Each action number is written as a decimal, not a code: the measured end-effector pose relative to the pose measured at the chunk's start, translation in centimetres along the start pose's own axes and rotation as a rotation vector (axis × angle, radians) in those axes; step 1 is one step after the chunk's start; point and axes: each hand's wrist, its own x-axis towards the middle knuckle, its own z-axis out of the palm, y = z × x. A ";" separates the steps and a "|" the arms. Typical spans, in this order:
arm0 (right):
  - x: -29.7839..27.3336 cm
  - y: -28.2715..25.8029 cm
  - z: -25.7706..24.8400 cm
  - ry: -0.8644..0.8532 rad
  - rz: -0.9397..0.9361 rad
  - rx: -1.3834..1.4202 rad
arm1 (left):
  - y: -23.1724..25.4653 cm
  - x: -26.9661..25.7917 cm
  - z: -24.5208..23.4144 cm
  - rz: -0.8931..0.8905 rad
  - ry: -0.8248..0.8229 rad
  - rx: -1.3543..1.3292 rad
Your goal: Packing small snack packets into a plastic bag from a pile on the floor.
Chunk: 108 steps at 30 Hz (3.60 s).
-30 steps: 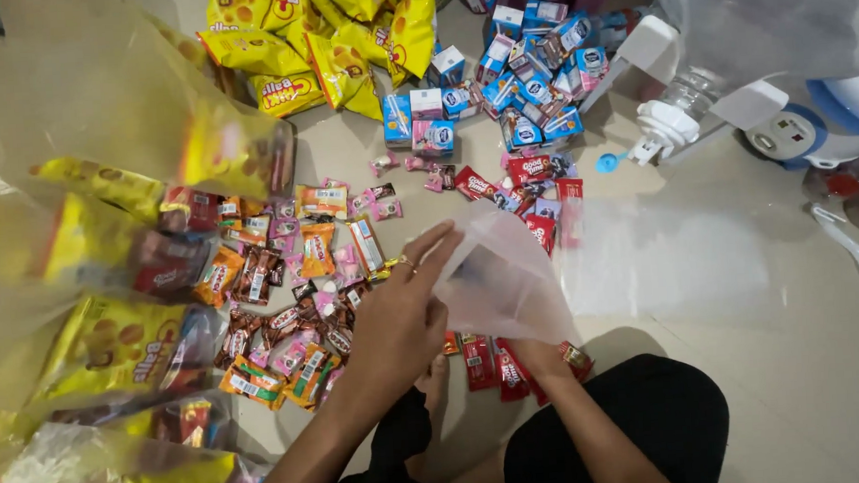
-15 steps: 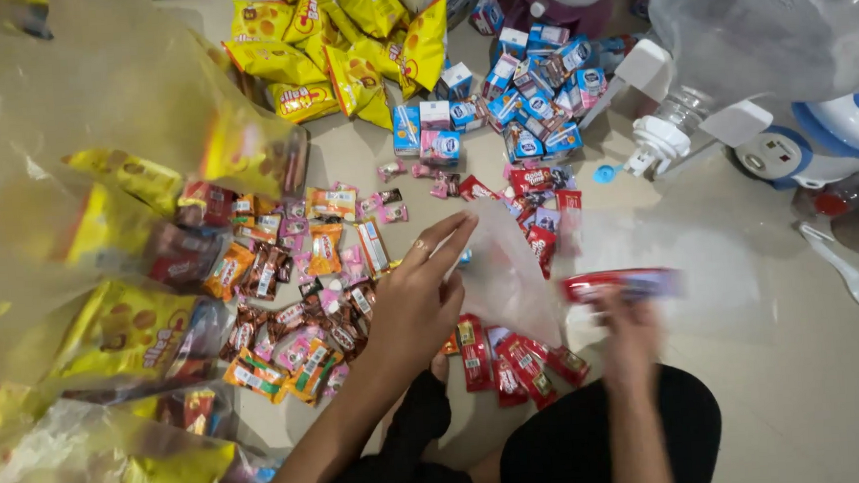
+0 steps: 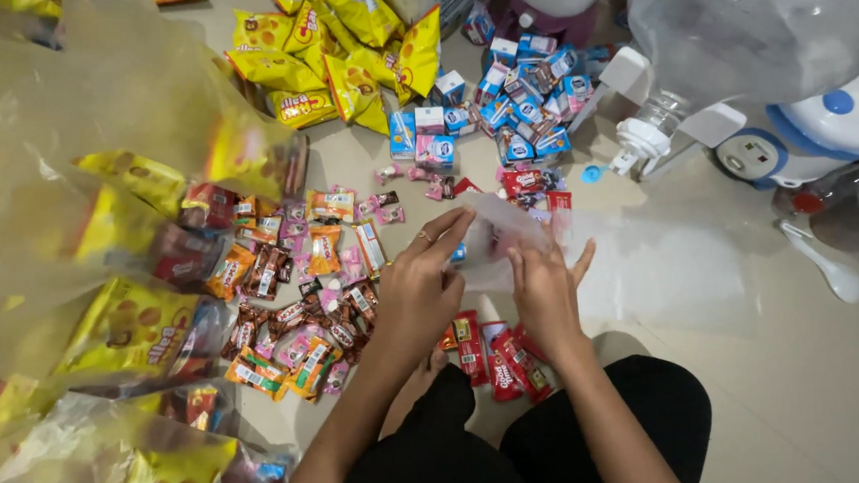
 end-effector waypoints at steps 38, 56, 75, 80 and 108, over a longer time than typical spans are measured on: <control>-12.4 11.8 4.0 -0.268 0.826 1.775 | -2.2 0.2 0.8 0.102 -0.088 0.038; -2.0 -0.3 -5.1 -0.112 0.020 0.297 | -1.4 -0.3 0.8 0.103 -0.089 -0.016; -2.4 -2.8 -5.7 -0.233 0.161 0.531 | -13.0 -2.1 -2.3 -0.336 0.093 -0.539; -2.3 -3.5 -6.1 -0.203 0.103 0.576 | -23.9 -5.8 3.8 -0.682 -0.351 0.266; -2.0 -1.6 -5.2 -0.199 0.109 0.837 | -2.6 -1.2 -3.6 0.272 0.196 -0.928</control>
